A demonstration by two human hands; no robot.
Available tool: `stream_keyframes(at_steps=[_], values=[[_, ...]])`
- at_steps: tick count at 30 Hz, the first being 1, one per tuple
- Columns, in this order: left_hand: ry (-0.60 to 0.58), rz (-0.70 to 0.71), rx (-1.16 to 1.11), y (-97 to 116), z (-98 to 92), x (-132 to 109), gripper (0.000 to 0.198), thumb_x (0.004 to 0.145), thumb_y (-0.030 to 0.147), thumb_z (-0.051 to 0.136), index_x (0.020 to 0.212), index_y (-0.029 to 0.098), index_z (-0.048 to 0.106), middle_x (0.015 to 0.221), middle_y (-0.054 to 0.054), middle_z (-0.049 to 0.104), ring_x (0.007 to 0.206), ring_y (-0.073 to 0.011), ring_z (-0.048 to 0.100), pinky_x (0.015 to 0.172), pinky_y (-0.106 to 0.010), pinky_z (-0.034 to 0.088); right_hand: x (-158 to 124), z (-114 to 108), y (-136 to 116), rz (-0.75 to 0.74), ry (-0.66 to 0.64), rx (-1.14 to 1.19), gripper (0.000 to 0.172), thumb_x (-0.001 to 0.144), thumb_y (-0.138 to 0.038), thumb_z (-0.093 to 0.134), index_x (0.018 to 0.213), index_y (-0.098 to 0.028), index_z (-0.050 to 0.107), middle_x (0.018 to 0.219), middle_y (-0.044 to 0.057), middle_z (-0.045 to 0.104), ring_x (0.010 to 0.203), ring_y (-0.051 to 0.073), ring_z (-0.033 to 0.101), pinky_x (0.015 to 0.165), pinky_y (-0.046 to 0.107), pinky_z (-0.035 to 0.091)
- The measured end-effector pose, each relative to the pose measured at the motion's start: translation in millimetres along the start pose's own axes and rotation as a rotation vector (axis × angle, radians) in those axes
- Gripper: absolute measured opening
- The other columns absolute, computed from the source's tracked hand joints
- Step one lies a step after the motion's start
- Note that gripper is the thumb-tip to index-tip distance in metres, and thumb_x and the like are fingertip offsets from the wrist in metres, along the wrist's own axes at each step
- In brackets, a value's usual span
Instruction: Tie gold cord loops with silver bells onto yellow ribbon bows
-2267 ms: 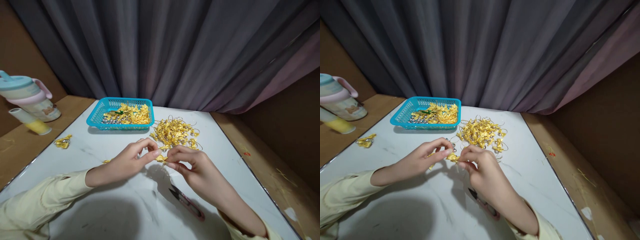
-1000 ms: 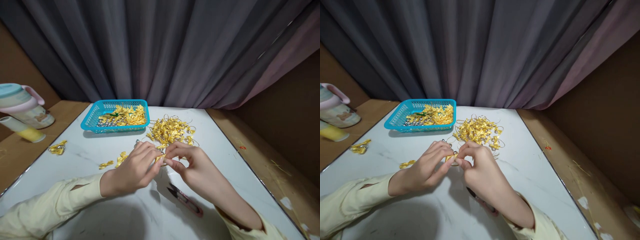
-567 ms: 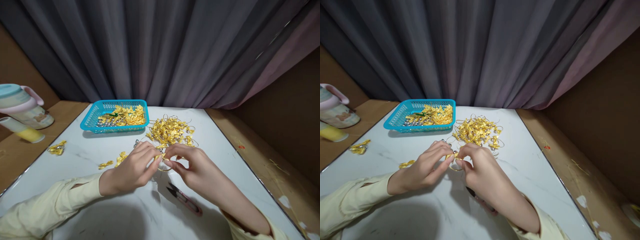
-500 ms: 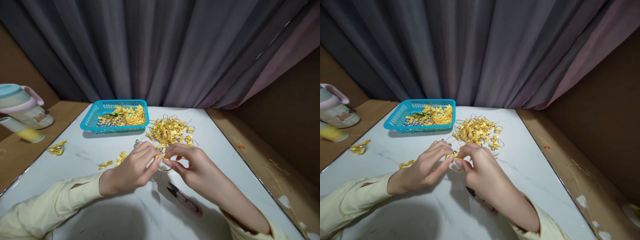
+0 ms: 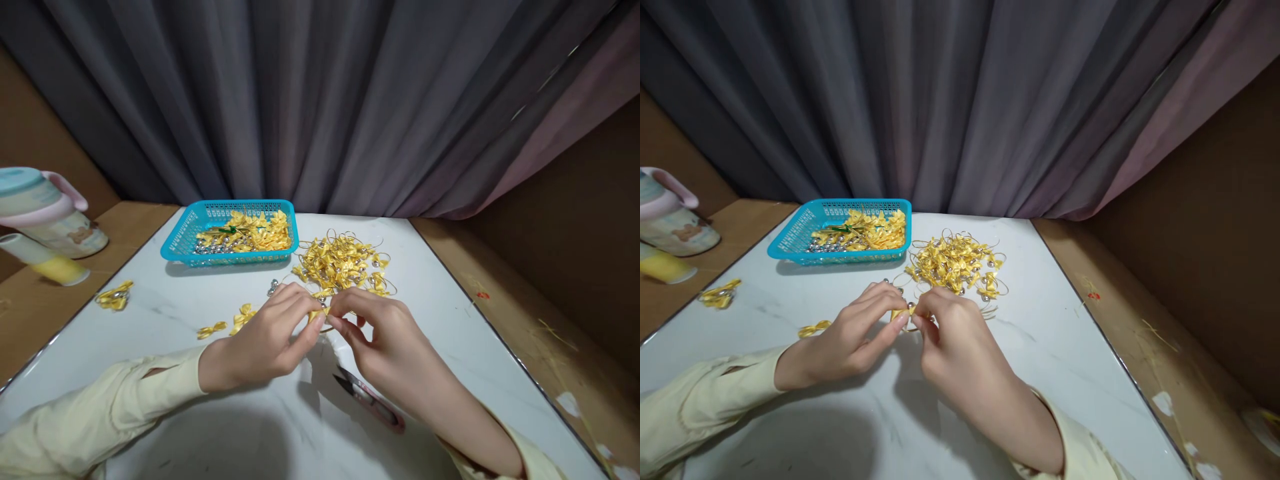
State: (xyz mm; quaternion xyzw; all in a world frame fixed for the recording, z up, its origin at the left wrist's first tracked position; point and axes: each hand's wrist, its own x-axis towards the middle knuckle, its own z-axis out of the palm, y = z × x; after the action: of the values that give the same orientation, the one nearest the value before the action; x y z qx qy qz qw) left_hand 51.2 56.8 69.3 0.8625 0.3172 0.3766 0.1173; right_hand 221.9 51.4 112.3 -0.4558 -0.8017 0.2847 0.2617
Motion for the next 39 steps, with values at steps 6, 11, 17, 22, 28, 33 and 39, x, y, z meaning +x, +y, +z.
stream_keyframes(at_steps=[6, 11, 17, 22, 28, 33, 39], values=[[-0.009, -0.039, -0.025, -1.5, -0.5, 0.2, 0.012, 0.09, 0.015, 0.042, 0.086, 0.014, 0.053, 0.078, -0.005, 0.058, 0.076, -0.0168, 0.05, 0.073, -0.033, 0.041, 3.1, -2.8, 1.8, 0.063, -0.015, -0.028, 0.016, 0.08, -0.007, 0.051, 0.075, -0.016, 0.063, 0.071, 0.003, 0.065, 0.062, 0.014, 0.055, 0.058, 0.024, 0.038], [-0.039, -0.233, -0.095, -3.0, -1.0, 0.9, 0.016, 0.091, 0.019, 0.043, 0.079, 0.016, 0.053, 0.075, -0.003, 0.056, 0.074, -0.0153, 0.051, 0.069, -0.029, 0.041, 7.4, -5.6, 5.5, 0.079, -0.069, -0.071, 0.016, 0.084, -0.013, 0.05, 0.077, -0.016, 0.064, 0.07, 0.003, 0.066, 0.061, 0.013, 0.055, 0.056, 0.023, 0.036], [-0.083, -0.349, -0.171, -2.1, -1.8, 2.0, 0.021, 0.09, 0.022, 0.044, 0.073, 0.017, 0.054, 0.07, 0.0, 0.056, 0.069, -0.014, 0.05, 0.065, -0.027, 0.04, 8.8, -3.6, 6.9, 0.091, -0.093, -0.073, 0.016, 0.084, -0.011, 0.049, 0.075, -0.015, 0.061, 0.066, 0.002, 0.064, 0.058, 0.013, 0.054, 0.055, 0.023, 0.036], [-0.109, -0.397, -0.201, 0.5, -5.6, 4.7, 0.024, 0.09, 0.023, 0.044, 0.07, 0.016, 0.056, 0.069, -0.001, 0.057, 0.07, -0.0144, 0.051, 0.063, -0.026, 0.04, 8.1, -3.4, 6.0, 0.096, -0.096, 0.026, 0.013, 0.085, -0.01, 0.048, 0.076, -0.016, 0.056, 0.069, 0.003, 0.064, 0.062, 0.015, 0.058, 0.059, 0.025, 0.04], [-0.1, -0.362, -0.197, -0.5, -6.8, 5.7, 0.025, 0.09, 0.024, 0.043, 0.071, 0.017, 0.056, 0.067, 0.0, 0.056, 0.068, -0.014, 0.05, 0.063, -0.026, 0.041, 6.5, -2.9, 7.0, 0.061, -0.075, 0.232, 0.012, 0.085, -0.01, 0.046, 0.089, -0.02, 0.041, 0.069, 0.0, 0.064, 0.06, 0.014, 0.06, 0.057, 0.025, 0.044], [-0.104, -0.336, -0.216, -1.7, -6.4, 4.0, 0.025, 0.09, 0.025, 0.043, 0.071, 0.017, 0.057, 0.067, -0.001, 0.058, 0.068, -0.0141, 0.05, 0.065, -0.027, 0.041, 10.4, -6.1, 13.2, 0.172, -0.141, 0.49, 0.019, 0.083, -0.017, 0.051, 0.092, -0.021, 0.035, 0.066, -0.002, 0.062, 0.06, 0.014, 0.062, 0.059, 0.025, 0.046], [-0.128, -0.387, -0.305, 0.6, -9.7, 7.0, 0.027, 0.09, 0.027, 0.043, 0.069, 0.016, 0.056, 0.068, 0.0, 0.058, 0.068, -0.0131, 0.054, 0.061, -0.025, 0.042, 21.0, -14.8, 25.7, 0.197, -0.273, 0.596, 0.013, 0.086, -0.029, 0.051, 0.092, -0.018, 0.047, 0.07, -0.001, 0.06, 0.068, 0.012, 0.059, 0.062, 0.025, 0.045]])
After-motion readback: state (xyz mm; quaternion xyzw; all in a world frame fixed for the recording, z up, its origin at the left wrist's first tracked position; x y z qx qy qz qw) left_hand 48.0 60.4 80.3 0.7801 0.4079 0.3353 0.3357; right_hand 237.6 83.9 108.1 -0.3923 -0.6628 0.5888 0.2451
